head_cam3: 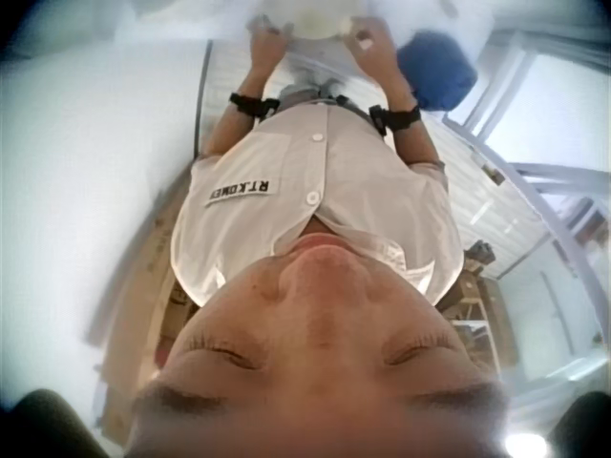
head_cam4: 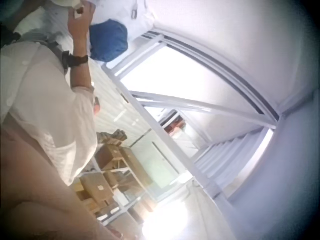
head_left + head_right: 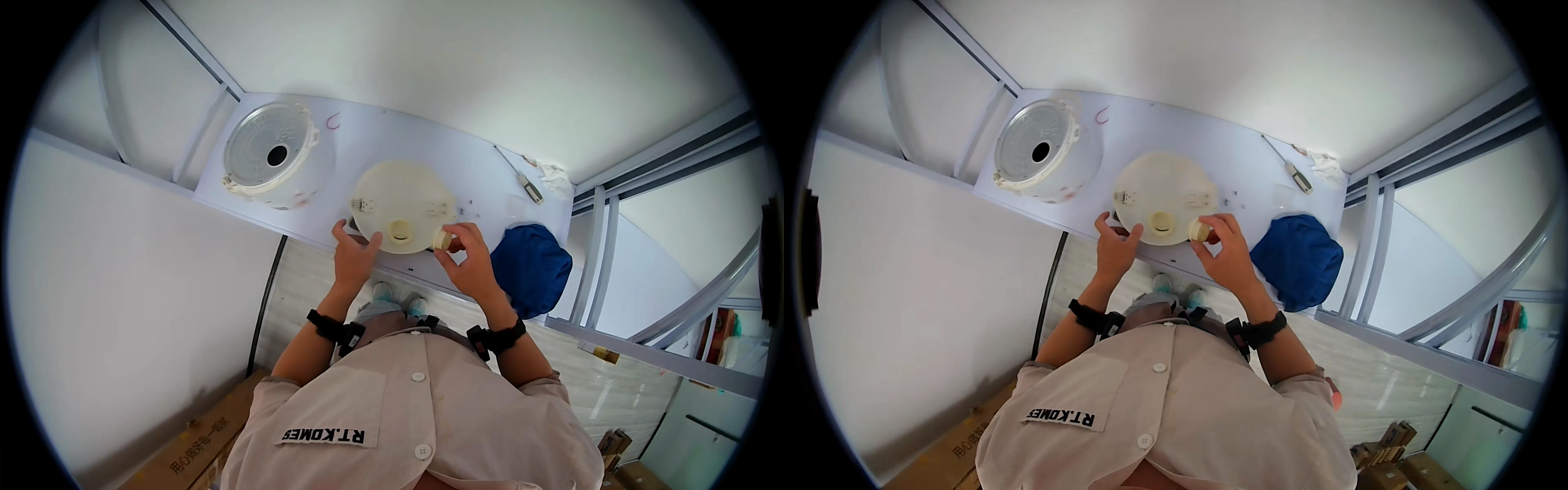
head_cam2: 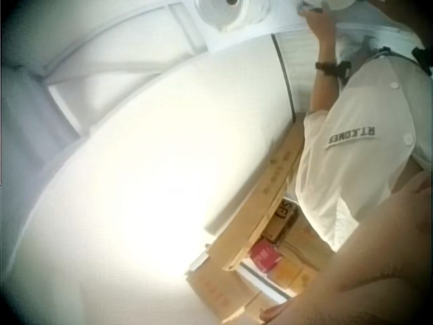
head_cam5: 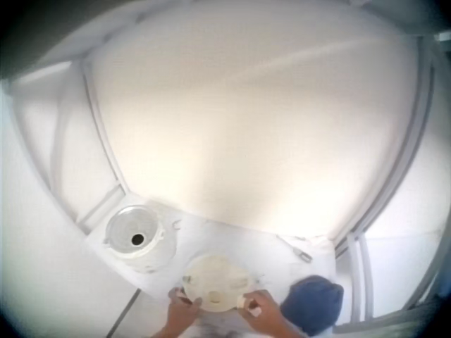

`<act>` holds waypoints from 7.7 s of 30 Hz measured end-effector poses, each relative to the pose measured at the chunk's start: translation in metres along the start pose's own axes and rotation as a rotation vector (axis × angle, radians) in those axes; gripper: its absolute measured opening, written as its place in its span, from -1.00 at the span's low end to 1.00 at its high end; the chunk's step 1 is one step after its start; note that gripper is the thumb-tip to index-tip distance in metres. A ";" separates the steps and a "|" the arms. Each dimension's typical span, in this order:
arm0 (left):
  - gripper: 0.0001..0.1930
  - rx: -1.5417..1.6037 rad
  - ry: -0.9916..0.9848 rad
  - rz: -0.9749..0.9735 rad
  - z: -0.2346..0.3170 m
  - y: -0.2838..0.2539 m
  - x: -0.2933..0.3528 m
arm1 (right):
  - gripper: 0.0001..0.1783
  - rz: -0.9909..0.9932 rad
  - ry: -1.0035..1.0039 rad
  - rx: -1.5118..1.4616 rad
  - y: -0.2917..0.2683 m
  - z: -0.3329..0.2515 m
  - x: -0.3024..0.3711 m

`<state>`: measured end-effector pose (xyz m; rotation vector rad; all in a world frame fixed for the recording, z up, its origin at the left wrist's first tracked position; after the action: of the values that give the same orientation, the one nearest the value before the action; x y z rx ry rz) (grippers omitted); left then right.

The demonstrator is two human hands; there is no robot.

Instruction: The person assembles a white plastic appliance component on a workbench. They use a screwdriver to tighten screws into a circular white plastic part, then place a larger white plastic cover over the assembly to complete the unit.

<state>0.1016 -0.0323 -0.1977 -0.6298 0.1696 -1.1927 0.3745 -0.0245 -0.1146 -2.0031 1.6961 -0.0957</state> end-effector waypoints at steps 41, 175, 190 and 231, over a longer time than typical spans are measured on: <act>-0.38 -0.254 0.602 -0.198 0.038 -0.012 -0.059 | -0.57 0.190 0.560 -0.603 0.051 0.038 -0.012; -0.34 -0.219 0.461 -0.354 0.042 -0.013 -0.072 | -0.25 0.192 0.442 0.481 0.032 0.037 -0.005; -0.22 -0.319 0.654 -0.464 0.047 -0.040 -0.055 | -0.19 0.232 0.495 0.178 0.036 0.069 -0.042; -0.64 -0.301 0.992 -0.234 0.060 -0.024 -0.044 | -0.83 -0.114 0.026 0.691 0.066 0.033 0.025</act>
<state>0.0915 0.0244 -0.1443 -0.2637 1.1511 -1.6445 0.3327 -0.0433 -0.1781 -1.5641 1.3098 -0.6551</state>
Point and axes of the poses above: each hand's wrist, its own x-axis away from the middle knuckle, its own y-axis out of the palm, z = x × y, the point moved 7 cm from there along -x, towards the middle knuckle, and after that the axes turned 1 degree about -y, right-handed, at the moved point
